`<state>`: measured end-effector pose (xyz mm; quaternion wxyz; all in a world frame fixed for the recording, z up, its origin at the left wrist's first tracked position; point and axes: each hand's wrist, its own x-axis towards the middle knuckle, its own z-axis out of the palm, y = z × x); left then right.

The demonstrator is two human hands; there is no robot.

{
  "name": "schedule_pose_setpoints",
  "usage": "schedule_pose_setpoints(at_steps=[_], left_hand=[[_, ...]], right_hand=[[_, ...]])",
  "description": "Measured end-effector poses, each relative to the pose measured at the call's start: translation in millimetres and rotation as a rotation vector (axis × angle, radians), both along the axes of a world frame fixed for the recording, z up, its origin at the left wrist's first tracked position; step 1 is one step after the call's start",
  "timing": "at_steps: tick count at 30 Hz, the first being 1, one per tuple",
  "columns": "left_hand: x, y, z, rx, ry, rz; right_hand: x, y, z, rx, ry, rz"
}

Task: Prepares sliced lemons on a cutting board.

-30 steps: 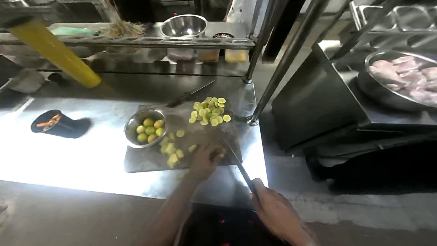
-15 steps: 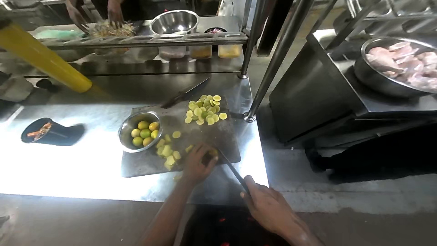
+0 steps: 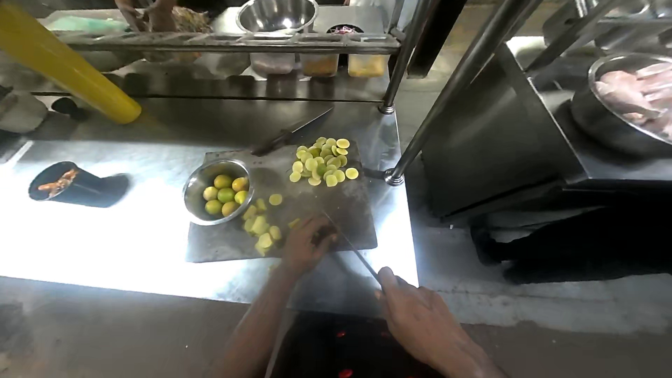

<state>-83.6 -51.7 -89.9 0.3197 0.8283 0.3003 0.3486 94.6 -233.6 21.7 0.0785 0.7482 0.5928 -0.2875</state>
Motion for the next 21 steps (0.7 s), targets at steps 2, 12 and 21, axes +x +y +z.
schedule_pose_setpoints(at_steps=[2,12,21], left_hand=[[0,0,1,-0.007,-0.002,0.0],[0,-3,2,0.009,0.002,0.017],[1,-3,4,0.001,0.006,0.013]], right_hand=[[-1,3,7,-0.039,-0.014,-0.003],[-14,76,11,-0.16,0.038,0.016],[-9,71,0,-0.265,0.059,-0.019]])
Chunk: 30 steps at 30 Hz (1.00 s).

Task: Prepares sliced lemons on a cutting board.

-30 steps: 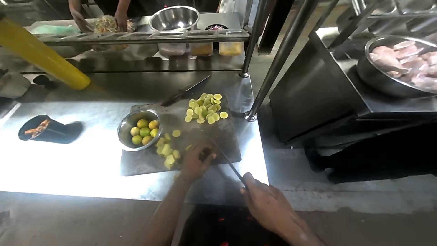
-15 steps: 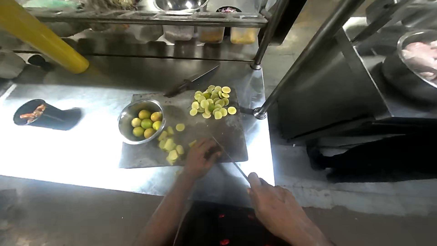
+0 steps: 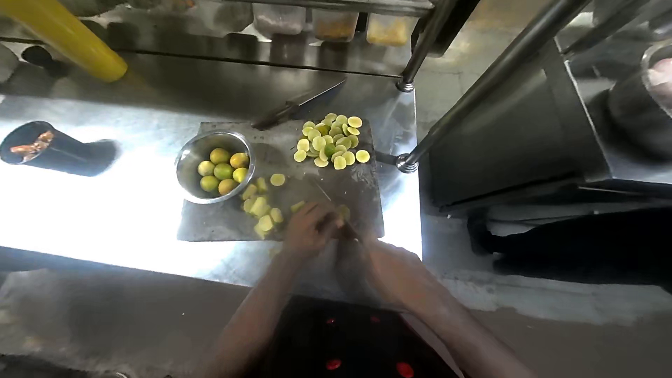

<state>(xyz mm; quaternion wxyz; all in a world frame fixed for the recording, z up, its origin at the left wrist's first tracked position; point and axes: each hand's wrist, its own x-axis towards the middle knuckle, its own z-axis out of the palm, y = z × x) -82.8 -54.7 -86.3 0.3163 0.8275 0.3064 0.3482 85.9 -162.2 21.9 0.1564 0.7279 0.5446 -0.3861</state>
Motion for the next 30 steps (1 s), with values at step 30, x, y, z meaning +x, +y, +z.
schedule_pose_setpoints(at_steps=[30], left_hand=[[4,-1,-9,-0.011,-0.065,0.049]], right_hand=[[2,-90,19,-0.01,0.008,-0.089]])
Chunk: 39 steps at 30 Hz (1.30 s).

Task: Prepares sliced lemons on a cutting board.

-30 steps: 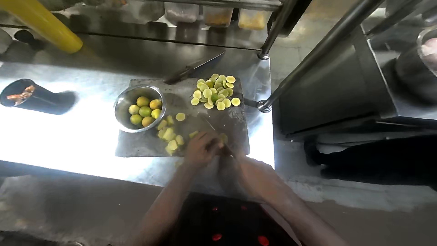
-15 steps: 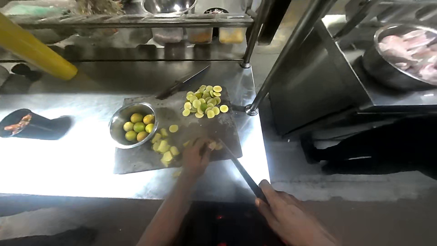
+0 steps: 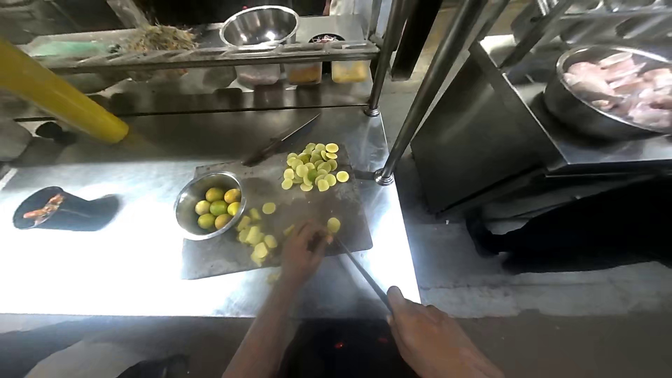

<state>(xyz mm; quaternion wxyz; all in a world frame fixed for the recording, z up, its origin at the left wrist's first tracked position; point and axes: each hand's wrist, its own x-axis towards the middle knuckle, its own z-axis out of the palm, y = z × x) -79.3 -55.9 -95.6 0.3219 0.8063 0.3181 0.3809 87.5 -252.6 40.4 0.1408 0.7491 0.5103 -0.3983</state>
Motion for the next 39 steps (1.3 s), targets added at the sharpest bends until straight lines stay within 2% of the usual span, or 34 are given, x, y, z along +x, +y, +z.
schedule_pose_setpoints(at_steps=[4,17,22,25,32,36,39], left_hand=[[2,-1,-2,0.005,0.023,0.041],[5,-2,-4,-0.015,0.013,0.049],[-1,-4,2,-0.184,-0.046,-0.039],[-3,-2,1,-0.138,-0.036,-0.061],[-3,0,0,-0.009,-0.014,-0.056],[-3,-3,1,0.072,0.021,-0.018],[-2,0,1,0.085,0.02,-0.036]], right_hand=[[-4,12,6,-0.003,-0.077,0.04],[12,43,-2,0.041,-0.012,0.029],[10,37,-5,0.113,-0.006,0.033],[7,36,-3,0.168,-0.006,0.043],[3,40,4,0.148,-0.047,0.104],[-7,79,5,0.084,0.025,0.073],[-14,113,-2,0.156,0.034,0.06]])
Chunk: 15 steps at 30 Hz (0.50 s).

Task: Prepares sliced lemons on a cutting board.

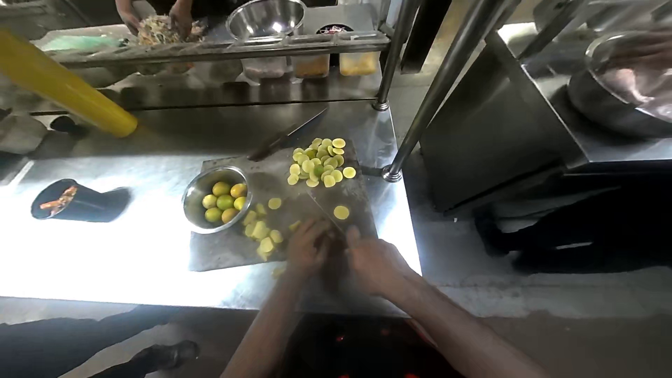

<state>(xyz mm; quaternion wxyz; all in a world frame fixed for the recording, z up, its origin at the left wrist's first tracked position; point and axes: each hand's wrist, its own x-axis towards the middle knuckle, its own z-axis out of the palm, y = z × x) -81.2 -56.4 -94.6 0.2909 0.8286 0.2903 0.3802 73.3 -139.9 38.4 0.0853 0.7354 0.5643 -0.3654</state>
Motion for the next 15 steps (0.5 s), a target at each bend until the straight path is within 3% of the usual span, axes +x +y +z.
schedule_pose_setpoints(at_steps=[5,11,15], left_hand=[[-1,0,-2,0.034,0.02,-0.002],[0,1,2,-0.046,0.015,-0.001],[-2,4,1,-0.078,-0.069,-0.047]], right_hand=[[-2,12,-10,-0.019,-0.006,0.001],[22,-104,-16,-0.21,-0.038,-0.042],[27,-130,-20,-0.244,-0.024,-0.089]])
